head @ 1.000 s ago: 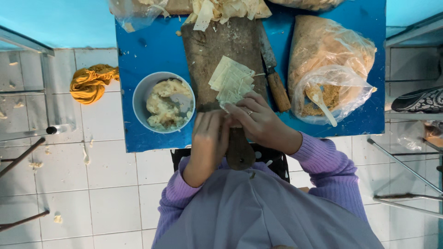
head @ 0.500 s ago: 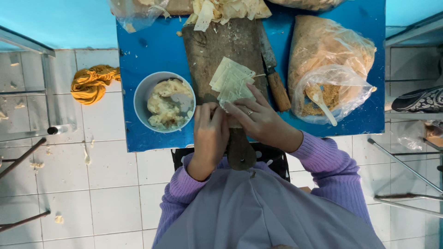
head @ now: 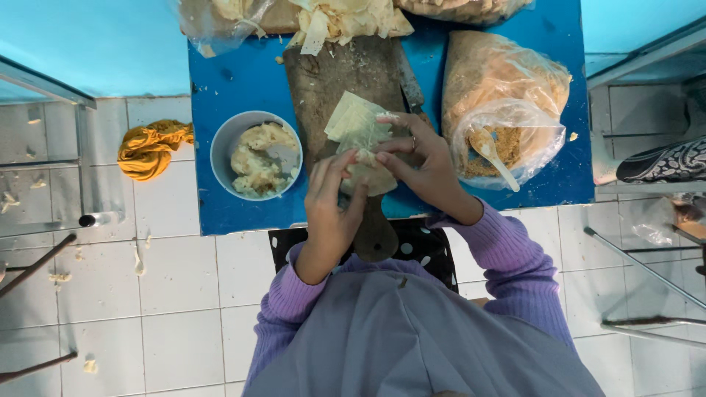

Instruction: The person folds thin square dough sheets by hand on a wooden board, dips the folded pieces into a plastic bag of powder, and stacks the finished folded pieces on the board. They occasionally reach into a bag of dough pieces to take new sheets and place scraps in a bowl.

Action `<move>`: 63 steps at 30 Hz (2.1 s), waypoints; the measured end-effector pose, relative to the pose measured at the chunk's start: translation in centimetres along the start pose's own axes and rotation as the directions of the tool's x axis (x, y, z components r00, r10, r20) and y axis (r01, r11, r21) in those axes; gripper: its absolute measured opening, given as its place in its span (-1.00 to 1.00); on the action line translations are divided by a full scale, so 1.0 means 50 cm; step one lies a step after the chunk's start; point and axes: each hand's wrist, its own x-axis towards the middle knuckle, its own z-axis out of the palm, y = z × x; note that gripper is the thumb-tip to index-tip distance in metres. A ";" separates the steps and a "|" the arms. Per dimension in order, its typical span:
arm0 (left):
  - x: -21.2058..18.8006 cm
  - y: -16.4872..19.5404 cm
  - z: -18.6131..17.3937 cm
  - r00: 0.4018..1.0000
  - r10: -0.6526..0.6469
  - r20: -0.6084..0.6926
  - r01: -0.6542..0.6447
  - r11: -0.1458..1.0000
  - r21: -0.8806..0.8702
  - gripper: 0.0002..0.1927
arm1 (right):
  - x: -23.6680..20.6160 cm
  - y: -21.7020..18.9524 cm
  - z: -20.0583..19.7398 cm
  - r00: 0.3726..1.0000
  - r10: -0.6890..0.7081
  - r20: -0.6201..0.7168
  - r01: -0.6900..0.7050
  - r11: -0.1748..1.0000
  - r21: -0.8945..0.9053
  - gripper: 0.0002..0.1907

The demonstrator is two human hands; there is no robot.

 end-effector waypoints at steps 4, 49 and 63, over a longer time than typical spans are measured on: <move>-0.001 0.031 0.007 0.998 -0.067 -0.001 0.067 0.990 -0.123 -0.63 | -0.034 -0.031 -0.018 0.994 0.044 0.096 -0.059 0.985 0.160 -0.42; -0.046 0.025 0.048 0.988 0.062 0.143 0.048 0.753 -0.656 -0.73 | -0.151 -0.103 -0.034 0.753 -0.649 0.110 0.564 0.549 -0.617 -0.76; -0.027 0.044 0.012 0.941 0.327 0.092 -0.255 0.860 -0.442 -0.67 | -0.120 -0.159 -0.071 0.765 -0.491 0.416 0.620 0.386 -0.683 -0.75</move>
